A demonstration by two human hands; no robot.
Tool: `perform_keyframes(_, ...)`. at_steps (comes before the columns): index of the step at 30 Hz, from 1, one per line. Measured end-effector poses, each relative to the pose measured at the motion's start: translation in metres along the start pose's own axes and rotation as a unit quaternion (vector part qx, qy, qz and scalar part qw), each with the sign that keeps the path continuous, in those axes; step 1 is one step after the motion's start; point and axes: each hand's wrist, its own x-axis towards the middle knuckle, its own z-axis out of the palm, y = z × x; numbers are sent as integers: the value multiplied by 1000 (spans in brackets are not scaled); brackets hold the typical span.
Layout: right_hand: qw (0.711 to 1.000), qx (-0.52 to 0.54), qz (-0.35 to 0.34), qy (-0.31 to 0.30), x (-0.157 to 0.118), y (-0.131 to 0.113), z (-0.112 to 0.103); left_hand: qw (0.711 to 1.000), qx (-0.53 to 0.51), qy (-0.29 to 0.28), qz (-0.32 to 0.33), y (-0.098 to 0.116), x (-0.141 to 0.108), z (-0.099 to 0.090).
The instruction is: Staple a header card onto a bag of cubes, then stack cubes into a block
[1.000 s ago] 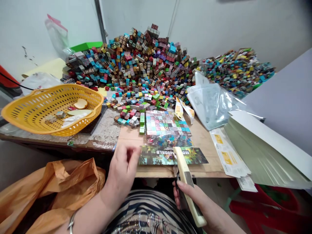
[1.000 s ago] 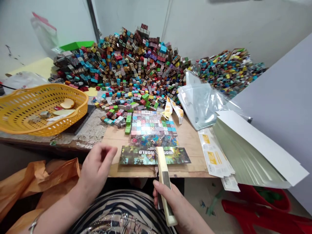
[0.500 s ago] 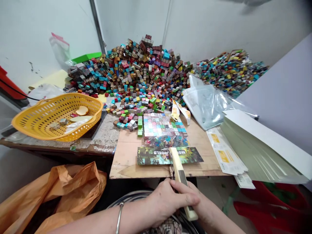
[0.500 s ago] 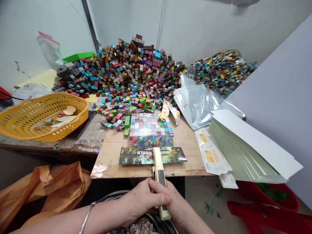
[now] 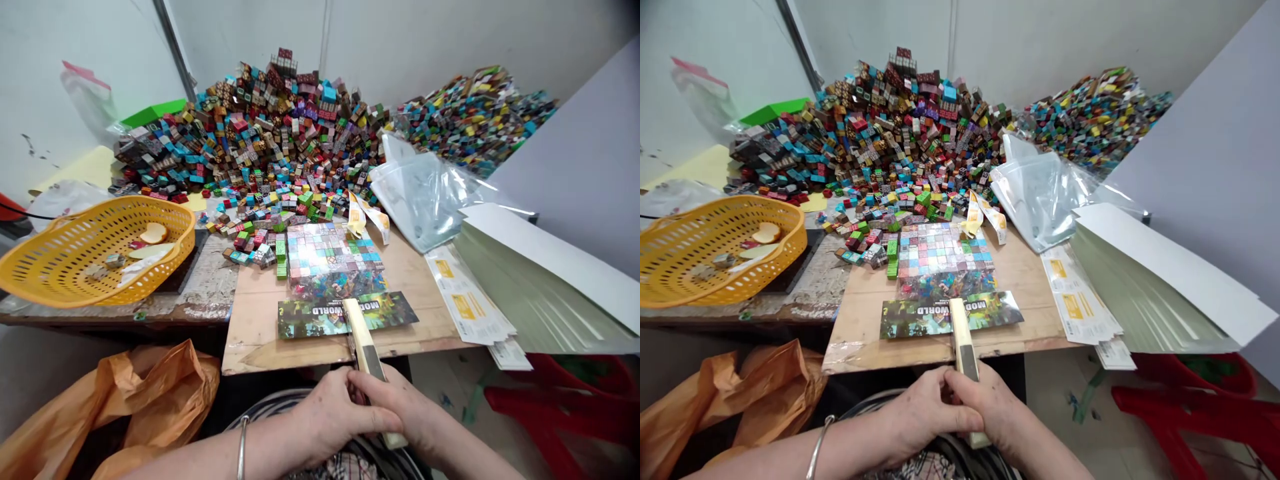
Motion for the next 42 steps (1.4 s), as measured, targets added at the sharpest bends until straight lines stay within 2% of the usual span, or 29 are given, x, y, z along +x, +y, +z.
perform_keyframes(4, 999, -44, -16, 15, 3, 1, -2, 1000, 9, -13, -3, -2, 0, -3)
perform_keyframes(10, 998, -68, -13, 5, 9, 6, -4, 998, -24, -49, 9, 2, 2, -2)
perform_keyframes(17, 999, -48, -2, 0, 13, 14, -4, 1000, -16, -27, 2, -9, 7, -4)
perform_keyframes(21, 999, -51, 4, 12, 13, 18, -2, 1000, 21, -2, 19, -5, 4, 0)
perform_keyframes(24, 999, -32, -24, 16, 5, 16, -2, 998, 48, -21, 46, 6, -4, 1)
perform_keyframes(26, 999, 20, -39, -4, -4, 16, -3, 996, 36, -52, 65, 12, -11, -2)
perform_keyframes(28, 996, 76, -32, -31, -13, 18, -5, 992, 13, -92, 80, 13, -19, -9)
perform_keyframes(29, 995, 90, -20, -37, -17, 20, -7, 992, 10, -94, 81, 11, -22, -14)
perform_keyframes(30, 995, 91, -2, -35, -21, 22, -9, 994, 17, -77, 77, 9, -25, -21)
perform_keyframes(31, 996, 83, 17, -27, -24, 25, -12, 996, 39, -35, 69, 5, -28, -28)
perform_keyframes(33, 997, 62, 50, -5, -28, 33, -17, 989, 92, 93, 72, 0, -33, -46)
perform_keyframes(34, 997, 54, 57, -3, -30, 37, -19, 973, 122, 167, 106, 0, -34, -56)
perform_keyframes(36, 998, 40, 54, -21, -32, 47, -23, 909, 169, 318, 209, 4, -34, -74)
perform_keyframes(37, 998, 31, 46, -35, -32, 51, -24, 878, 175, 369, 248, 8, -33, -81)
perform_keyframes(38, 998, 19, 35, -49, -32, 55, -26, 863, 177, 395, 262, 13, -31, -88)
perform_keyframes(39, 998, 4, 26, -61, -33, 57, -26, 861, 172, 404, 257, 18, -28, -93)
perform_keyframes(42, 997, -37, 10, -68, -35, 57, -26, 895, 154, 365, 206, 33, -15, -101)
